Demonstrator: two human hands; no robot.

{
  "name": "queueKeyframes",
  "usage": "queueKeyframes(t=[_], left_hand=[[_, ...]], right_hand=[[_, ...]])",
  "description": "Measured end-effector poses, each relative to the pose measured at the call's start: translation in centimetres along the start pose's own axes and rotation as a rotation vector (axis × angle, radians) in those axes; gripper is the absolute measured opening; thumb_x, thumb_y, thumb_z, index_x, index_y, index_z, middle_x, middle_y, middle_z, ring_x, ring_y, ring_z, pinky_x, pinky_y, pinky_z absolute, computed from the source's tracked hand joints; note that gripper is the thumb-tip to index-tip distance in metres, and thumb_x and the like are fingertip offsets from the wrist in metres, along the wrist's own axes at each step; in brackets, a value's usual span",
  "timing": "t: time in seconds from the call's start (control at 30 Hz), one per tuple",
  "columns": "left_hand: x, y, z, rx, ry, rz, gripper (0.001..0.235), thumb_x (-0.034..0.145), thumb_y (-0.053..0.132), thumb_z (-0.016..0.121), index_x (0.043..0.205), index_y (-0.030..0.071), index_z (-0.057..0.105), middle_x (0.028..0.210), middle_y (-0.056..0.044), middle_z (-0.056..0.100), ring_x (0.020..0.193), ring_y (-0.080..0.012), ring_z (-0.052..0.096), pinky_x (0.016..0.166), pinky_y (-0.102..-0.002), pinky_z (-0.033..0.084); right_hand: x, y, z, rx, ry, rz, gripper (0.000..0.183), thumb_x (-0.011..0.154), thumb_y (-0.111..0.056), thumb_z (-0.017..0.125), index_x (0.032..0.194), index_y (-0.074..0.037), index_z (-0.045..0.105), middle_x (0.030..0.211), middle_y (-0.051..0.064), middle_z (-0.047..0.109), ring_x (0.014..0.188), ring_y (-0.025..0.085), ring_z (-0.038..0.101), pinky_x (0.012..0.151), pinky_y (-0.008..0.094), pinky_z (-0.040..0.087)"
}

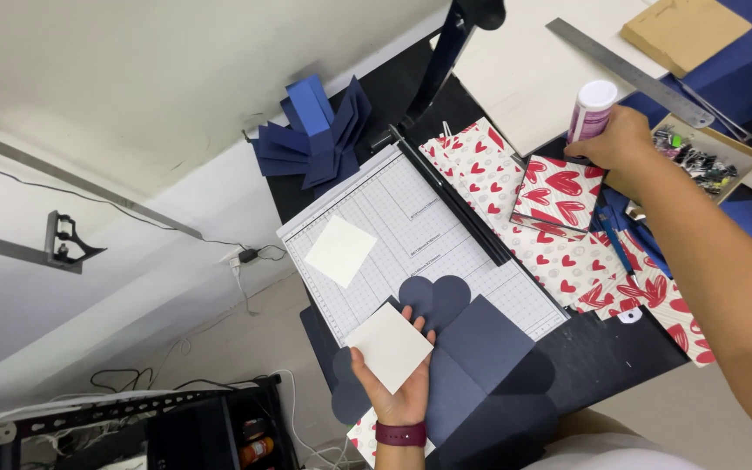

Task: The person cuts heart-patterned paper with a paper cutter, applies glue to the edges of a dark blue pre-cut box base, and adheres the patterned pieces to the flaps. The person repeats this process for multiple flaps, pressing each piece to secure it.

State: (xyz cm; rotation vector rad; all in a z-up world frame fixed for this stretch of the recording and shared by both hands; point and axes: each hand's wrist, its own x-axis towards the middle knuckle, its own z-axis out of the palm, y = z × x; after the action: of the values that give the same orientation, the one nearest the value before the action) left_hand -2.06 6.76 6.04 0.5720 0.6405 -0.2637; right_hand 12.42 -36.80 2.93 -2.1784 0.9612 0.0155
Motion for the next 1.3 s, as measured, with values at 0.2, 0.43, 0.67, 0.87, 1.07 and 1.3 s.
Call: queueKeyframes(t=[0.2,0.43,0.67,0.87,1.07,1.3], left_hand=[[-0.3,-0.4,-0.8,-0.072,-0.006,-0.042,0.091,0.077,0.063,0.049,0.148,0.007,0.048,0.146,-0.023,0.055,0.125,-0.0373,0.053,0.104,-0.054,0.041],[-0.1,-0.7,-2.9,-0.126,-0.127,-0.087,0.084,0.08,0.067,0.051,0.142,0.01,0.054,0.145,-0.022,0.057,0.124,-0.036,0.055,0.1,-0.054,0.044],[-0.5,-0.8,-3.4,-0.121,-0.163,-0.118,0.087,0.079,0.068,0.051,0.145,0.012,0.052,0.148,-0.02,0.055,0.134,-0.0367,0.05,0.103,-0.054,0.043],[-0.7,-0.9,-4.9,-0.182,-0.254,-0.139,0.097,0.078,0.075,0.053,0.15,0.011,0.049,0.15,-0.021,0.053,0.132,-0.0375,0.052,0.102,-0.052,0.046],[-0.8,-1.2,-4.9,-0.163,-0.298,-0.124,0.099,0.078,0.077,0.052,0.151,0.01,0.048,0.15,-0.022,0.053,0.128,-0.0369,0.055,0.099,-0.05,0.05],[-0.9,-1.1,-5.0,-0.156,-0.289,-0.096,0.1,0.079,0.079,0.047,0.15,0.009,0.049,0.147,-0.024,0.055,0.122,-0.0371,0.059,0.095,-0.049,0.052]], right_hand=[[1.6,2.2,0.8,0.046,0.073,-0.108,0.066,0.071,-0.024,0.098,0.124,0.002,0.068,0.123,0.018,0.069,0.11,0.031,0.066,0.087,0.044,0.055],[3.5,5.1,1.7,-0.045,0.174,-0.239,0.064,0.073,-0.031,0.101,0.12,0.001,0.072,0.116,0.019,0.073,0.102,0.033,0.069,0.079,0.047,0.056],[1.8,4.6,0.8,0.026,0.154,-0.235,0.041,0.087,-0.024,0.095,0.112,-0.003,0.069,0.106,0.015,0.075,0.087,0.026,0.07,0.061,0.044,0.057],[6.9,7.0,1.8,0.193,0.207,-0.162,0.055,0.11,-0.042,0.086,0.135,-0.003,0.056,0.131,0.015,0.066,0.112,0.031,0.066,0.093,0.045,0.053],[7.9,6.1,-0.8,0.387,0.221,-0.133,0.056,0.113,-0.067,0.066,0.133,-0.017,0.051,0.13,0.001,0.072,0.107,0.022,0.075,0.09,0.075,0.038],[-2.9,-0.5,-1.6,0.323,0.263,-0.312,0.041,0.118,-0.051,0.064,0.128,-0.011,0.058,0.113,0.004,0.07,0.094,0.016,0.068,0.079,0.036,0.054]])
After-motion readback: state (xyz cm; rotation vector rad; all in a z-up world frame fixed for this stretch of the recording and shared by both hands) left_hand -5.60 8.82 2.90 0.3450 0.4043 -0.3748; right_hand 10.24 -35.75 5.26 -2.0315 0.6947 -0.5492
